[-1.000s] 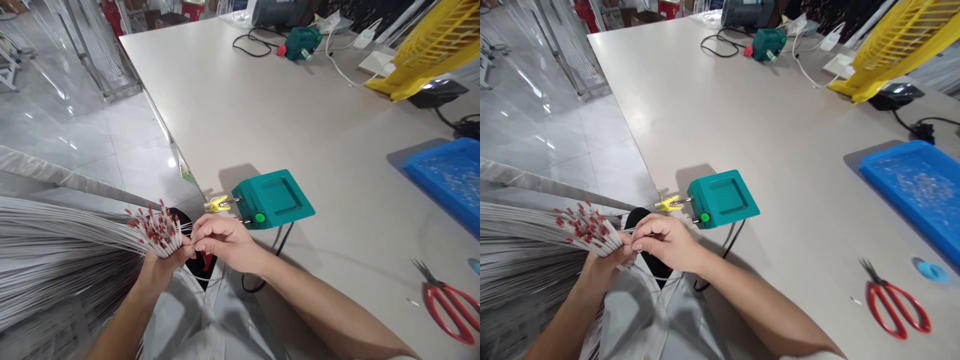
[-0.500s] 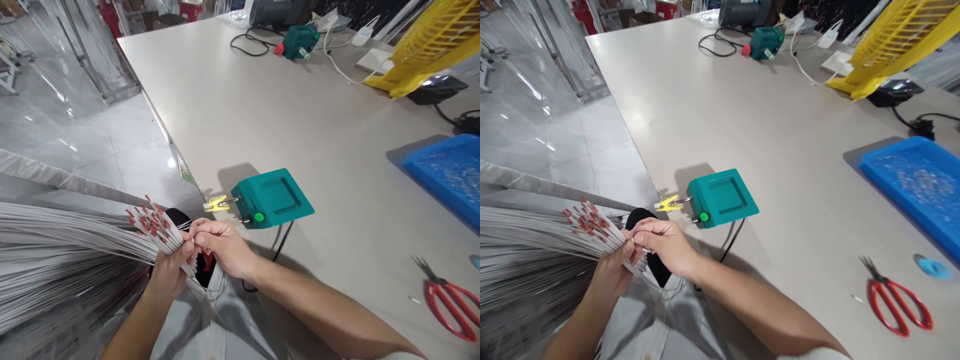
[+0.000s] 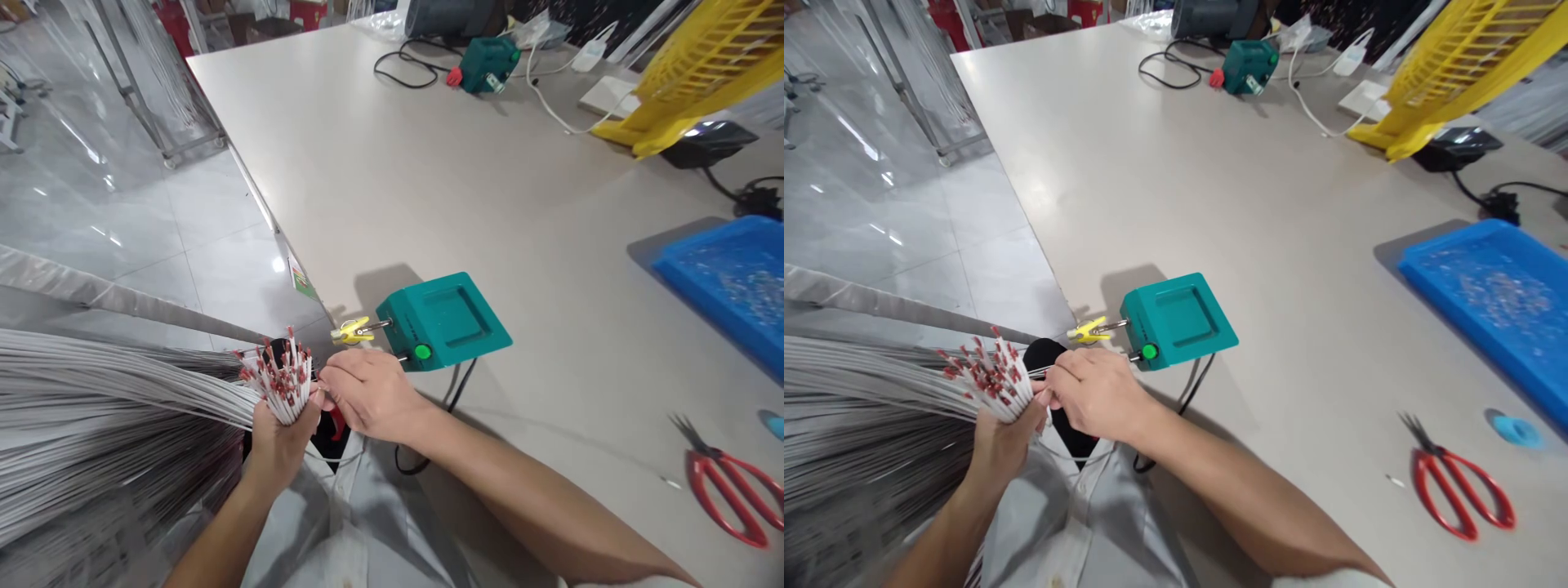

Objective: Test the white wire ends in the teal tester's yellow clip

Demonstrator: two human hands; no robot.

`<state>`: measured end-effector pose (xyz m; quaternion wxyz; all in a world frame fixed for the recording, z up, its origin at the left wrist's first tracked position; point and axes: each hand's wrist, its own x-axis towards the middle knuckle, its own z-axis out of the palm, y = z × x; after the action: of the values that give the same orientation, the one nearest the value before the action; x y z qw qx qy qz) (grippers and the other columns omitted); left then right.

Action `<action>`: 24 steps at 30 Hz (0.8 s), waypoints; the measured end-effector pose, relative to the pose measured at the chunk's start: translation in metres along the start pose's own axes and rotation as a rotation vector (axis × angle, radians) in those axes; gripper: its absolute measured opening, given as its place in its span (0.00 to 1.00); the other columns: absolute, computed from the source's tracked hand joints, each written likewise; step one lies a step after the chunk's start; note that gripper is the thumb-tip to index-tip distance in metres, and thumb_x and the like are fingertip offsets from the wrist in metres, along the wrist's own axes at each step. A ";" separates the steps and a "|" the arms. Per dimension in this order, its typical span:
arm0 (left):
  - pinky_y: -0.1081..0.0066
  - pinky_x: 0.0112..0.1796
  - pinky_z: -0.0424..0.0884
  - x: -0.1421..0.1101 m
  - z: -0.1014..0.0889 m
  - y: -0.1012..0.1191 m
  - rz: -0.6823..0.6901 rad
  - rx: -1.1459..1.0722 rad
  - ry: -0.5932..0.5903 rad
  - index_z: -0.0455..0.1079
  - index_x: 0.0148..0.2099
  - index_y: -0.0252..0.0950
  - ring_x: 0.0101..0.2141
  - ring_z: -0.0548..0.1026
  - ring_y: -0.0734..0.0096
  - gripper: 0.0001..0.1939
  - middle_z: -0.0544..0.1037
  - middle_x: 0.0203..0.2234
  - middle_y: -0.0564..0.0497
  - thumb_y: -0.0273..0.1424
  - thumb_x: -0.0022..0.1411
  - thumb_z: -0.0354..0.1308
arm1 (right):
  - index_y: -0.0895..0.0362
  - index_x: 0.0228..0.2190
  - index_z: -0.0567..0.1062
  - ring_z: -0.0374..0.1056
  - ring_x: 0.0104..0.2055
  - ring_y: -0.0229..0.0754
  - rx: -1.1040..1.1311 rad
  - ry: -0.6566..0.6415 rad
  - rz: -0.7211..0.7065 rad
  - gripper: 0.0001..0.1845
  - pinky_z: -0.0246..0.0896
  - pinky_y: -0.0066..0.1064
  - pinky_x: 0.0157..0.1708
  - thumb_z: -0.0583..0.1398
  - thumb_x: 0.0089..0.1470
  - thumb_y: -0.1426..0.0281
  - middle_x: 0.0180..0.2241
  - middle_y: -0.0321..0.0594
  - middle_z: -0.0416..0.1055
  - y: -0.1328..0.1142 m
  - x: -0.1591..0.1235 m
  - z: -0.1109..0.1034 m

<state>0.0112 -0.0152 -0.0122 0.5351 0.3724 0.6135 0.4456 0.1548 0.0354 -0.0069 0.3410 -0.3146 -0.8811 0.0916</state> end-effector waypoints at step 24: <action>0.78 0.18 0.57 -0.004 0.005 0.008 -0.069 -0.021 0.074 0.71 0.27 0.32 0.16 0.61 0.80 0.09 0.67 0.13 0.56 0.34 0.50 0.59 | 0.58 0.23 0.73 0.65 0.26 0.35 0.770 -0.082 0.812 0.10 0.59 0.27 0.29 0.56 0.52 0.70 0.21 0.36 0.71 -0.012 0.007 -0.001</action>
<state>0.0160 -0.0155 -0.0041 0.5310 0.3287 0.6406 0.4468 0.1450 0.0307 0.0020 0.3342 -0.4774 -0.6048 0.5428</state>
